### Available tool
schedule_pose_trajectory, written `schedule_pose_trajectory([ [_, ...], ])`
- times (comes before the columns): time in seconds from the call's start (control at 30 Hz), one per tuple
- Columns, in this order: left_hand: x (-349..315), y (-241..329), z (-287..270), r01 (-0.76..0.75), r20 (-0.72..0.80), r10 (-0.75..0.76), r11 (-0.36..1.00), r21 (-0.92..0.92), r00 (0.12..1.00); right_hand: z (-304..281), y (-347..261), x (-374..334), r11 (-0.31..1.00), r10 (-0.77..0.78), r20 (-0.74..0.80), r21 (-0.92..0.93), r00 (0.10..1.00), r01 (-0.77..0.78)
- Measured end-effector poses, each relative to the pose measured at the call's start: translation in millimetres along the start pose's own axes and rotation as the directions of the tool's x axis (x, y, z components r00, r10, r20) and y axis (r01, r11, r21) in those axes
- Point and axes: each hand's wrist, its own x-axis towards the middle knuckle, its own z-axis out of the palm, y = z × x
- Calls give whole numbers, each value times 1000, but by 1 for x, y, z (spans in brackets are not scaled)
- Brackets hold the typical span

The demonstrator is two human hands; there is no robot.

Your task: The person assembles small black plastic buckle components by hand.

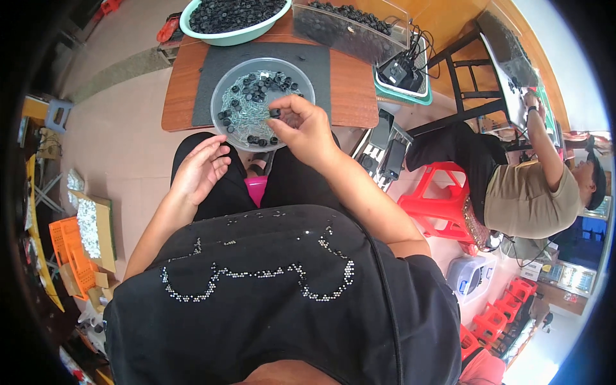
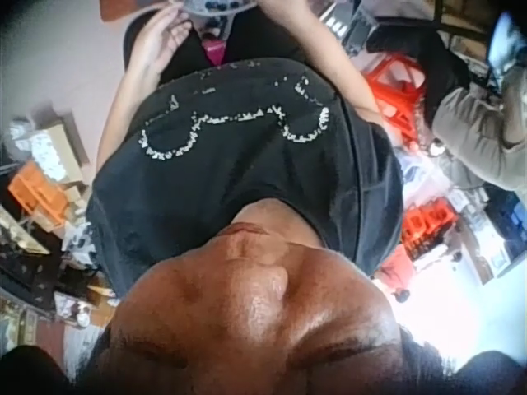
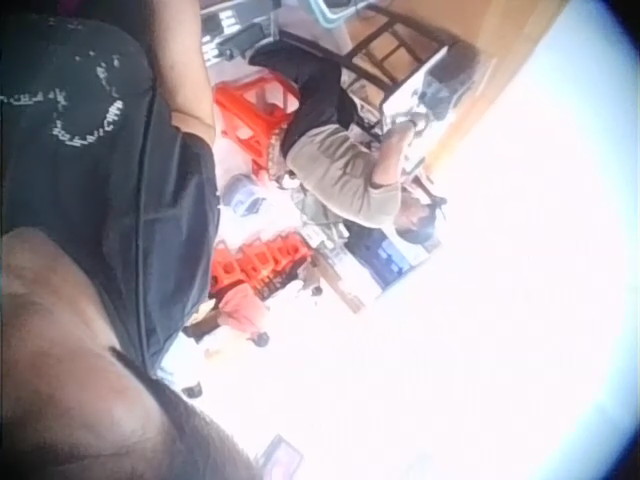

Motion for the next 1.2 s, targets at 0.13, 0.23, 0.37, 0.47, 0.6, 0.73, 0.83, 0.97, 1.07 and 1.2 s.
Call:
schedule_pose_trajectory([
  [0.13, -3, -9, -15, 21, -1, -21, 999, -33, 1000, -8, 25, -4, 803, 461, 206, 317, 863, -505],
  [0.23, -1, -10, -18, 60, -38, -62, 997, -58, 997, -32, 34, 14, 665, 600, 222, 395, 768, -634],
  [0.37, 3, -7, -20, 35, 5, -35, 996, -83, 999, -79, -12, 99, 855, 250, -255, 512, 934, -89],
  [0.47, 0, -7, -19, 41, -3, -41, 997, -67, 999, -82, -9, 124, 886, 251, -438, 463, 863, -23],
  [0.6, 1, -12, -19, 72, 37, -69, 995, -70, 997, -37, 26, 85, 924, 382, -136, 89, 914, -372],
  [0.73, 2, -17, -23, 80, 36, -77, 994, -71, 996, 5, 38, 50, 717, 392, 268, -688, 880, -110],
  [0.83, 2, -17, -23, 98, 10, -97, 993, -64, 995, 13, 20, 40, 517, 465, 255, -856, 848, -26],
  [0.97, 6, -18, -24, 96, 25, -95, 993, -69, 995, 8, 35, 31, 497, 451, 249, -868, 857, -9],
  [1.07, 6, -20, -23, 103, 35, -101, 993, -57, 994, 8, 39, 28, 576, 375, 218, -816, 901, -42],
  [1.2, 7, -21, -24, 118, 42, -117, 992, -38, 992, 12, 39, 27, 593, 291, 209, -806, 934, -5],
])
